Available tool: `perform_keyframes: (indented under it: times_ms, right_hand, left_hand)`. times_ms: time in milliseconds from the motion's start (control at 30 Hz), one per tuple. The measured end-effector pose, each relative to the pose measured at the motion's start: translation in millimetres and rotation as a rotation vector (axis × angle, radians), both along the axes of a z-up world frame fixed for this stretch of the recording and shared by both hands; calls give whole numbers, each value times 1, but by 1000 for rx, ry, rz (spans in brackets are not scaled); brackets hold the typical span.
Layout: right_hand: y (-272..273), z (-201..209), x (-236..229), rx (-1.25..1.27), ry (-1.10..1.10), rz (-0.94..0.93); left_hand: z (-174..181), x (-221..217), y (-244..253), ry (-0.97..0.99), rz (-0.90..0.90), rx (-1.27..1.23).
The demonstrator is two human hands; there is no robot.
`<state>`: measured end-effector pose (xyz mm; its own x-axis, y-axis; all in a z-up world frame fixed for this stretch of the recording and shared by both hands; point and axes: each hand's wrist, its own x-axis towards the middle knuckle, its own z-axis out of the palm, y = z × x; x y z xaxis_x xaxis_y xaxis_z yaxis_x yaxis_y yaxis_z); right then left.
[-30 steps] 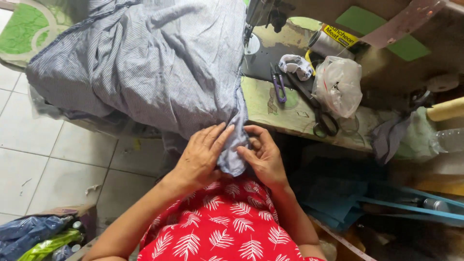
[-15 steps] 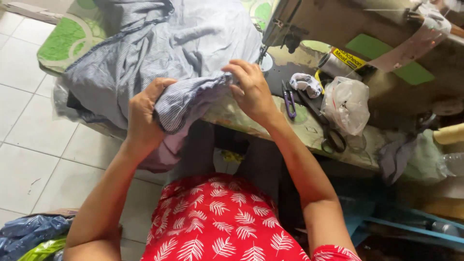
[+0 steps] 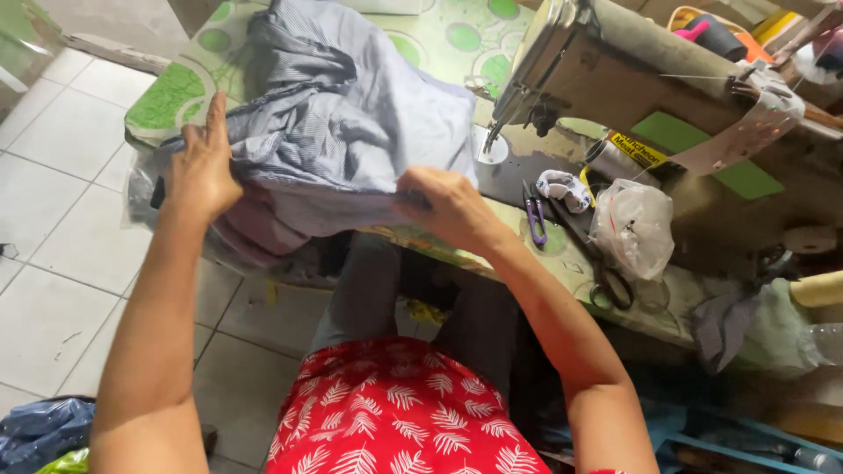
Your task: Cutting a striped fabric garment with scissors on a sewing table
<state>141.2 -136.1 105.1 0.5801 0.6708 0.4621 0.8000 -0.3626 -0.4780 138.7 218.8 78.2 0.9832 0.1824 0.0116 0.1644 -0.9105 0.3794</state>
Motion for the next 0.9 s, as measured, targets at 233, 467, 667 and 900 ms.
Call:
perform_keyframes:
  times_ms: [233,467,667,900]
  right_hand:
    - [-7,-35,28,-195,61,-34]
    - [8,-40,42,-9,101,-111]
    - [-24,-5,42,81,-292,-515]
    - [-36,-7,0,-170,-158,-305]
  left_hand:
    - [-23,72,49,275,-243,408]
    - [69,131,29,-260,-174,445]
    - [64,157,5,-365,-320,337]
    - [44,152,-6,-465,-493,201]
